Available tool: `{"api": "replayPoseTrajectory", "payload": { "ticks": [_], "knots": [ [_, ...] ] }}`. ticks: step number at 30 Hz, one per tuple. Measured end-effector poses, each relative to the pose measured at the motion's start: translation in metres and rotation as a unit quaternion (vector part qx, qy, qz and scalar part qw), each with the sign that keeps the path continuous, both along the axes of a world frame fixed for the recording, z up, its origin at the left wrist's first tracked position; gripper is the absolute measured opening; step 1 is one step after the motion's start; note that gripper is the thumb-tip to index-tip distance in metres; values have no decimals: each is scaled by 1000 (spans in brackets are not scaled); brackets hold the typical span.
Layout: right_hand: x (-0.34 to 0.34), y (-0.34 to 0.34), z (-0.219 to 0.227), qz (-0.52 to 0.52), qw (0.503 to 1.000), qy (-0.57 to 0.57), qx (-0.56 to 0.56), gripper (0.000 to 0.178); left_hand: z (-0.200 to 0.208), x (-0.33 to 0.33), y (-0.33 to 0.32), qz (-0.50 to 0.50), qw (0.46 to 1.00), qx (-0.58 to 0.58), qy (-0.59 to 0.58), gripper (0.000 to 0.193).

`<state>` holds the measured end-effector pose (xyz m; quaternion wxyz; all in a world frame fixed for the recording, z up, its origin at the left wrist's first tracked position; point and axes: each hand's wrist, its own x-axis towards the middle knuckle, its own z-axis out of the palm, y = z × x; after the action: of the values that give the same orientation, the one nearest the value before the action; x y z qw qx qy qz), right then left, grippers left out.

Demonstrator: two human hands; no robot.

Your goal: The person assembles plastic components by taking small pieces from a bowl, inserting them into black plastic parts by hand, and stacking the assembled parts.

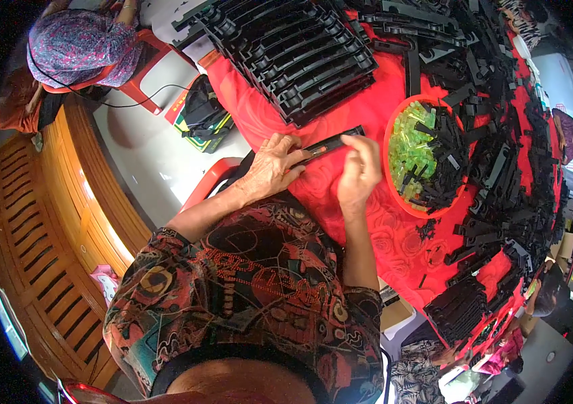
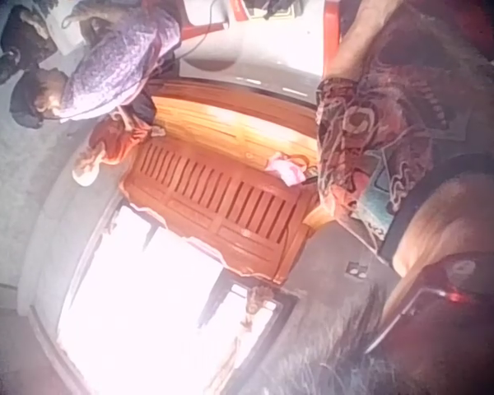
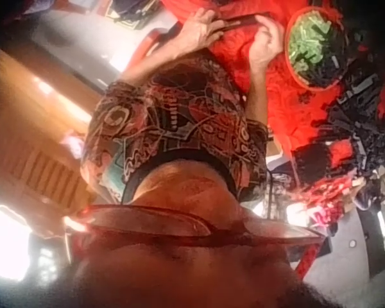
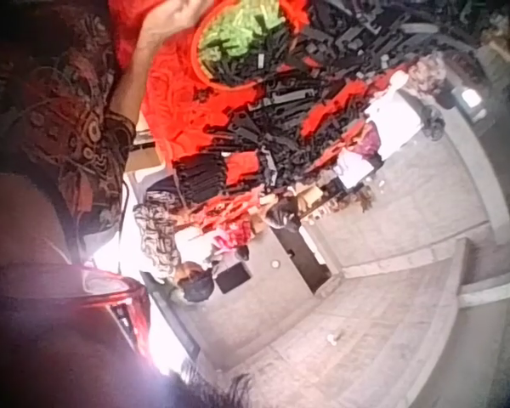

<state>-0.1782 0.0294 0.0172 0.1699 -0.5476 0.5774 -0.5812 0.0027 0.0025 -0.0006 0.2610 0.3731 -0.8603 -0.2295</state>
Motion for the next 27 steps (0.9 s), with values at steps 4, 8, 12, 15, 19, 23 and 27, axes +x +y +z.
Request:
{"api": "replayPoseTrajectory", "payload": {
  "ticks": [4, 8, 12, 15, 19, 23, 27],
  "knots": [
    [4, -10, 19, 76, 941, -321, -77, 19, 3, -1, -1, -2, 1000, 2, -21, 34],
    [13, -24, 16, 131, 881, -445, -94, 22, -1, -3, -1, -6, 1000, -5, -23, 34],
    [21, -33, -2, 135, 889, -435, -50, 21, -3, -5, -2, -9, 1000, -22, -10, 34],
    [23, -37, -7, 127, 897, -423, -22, 21, -5, -5, -2, -9, 999, -35, -19, 32],
    [28, -39, -8, 101, 914, -392, 14, 21, -6, -6, -4, -14, 999, -23, -26, 29],
    [31, -36, -11, 95, 934, -344, 19, 21, -3, -7, -3, -22, 998, -42, -40, 26],
    [33, -35, -11, 97, 939, -331, 11, 21, -4, -7, -1, -19, 997, -56, -49, 26]
  ]
}}
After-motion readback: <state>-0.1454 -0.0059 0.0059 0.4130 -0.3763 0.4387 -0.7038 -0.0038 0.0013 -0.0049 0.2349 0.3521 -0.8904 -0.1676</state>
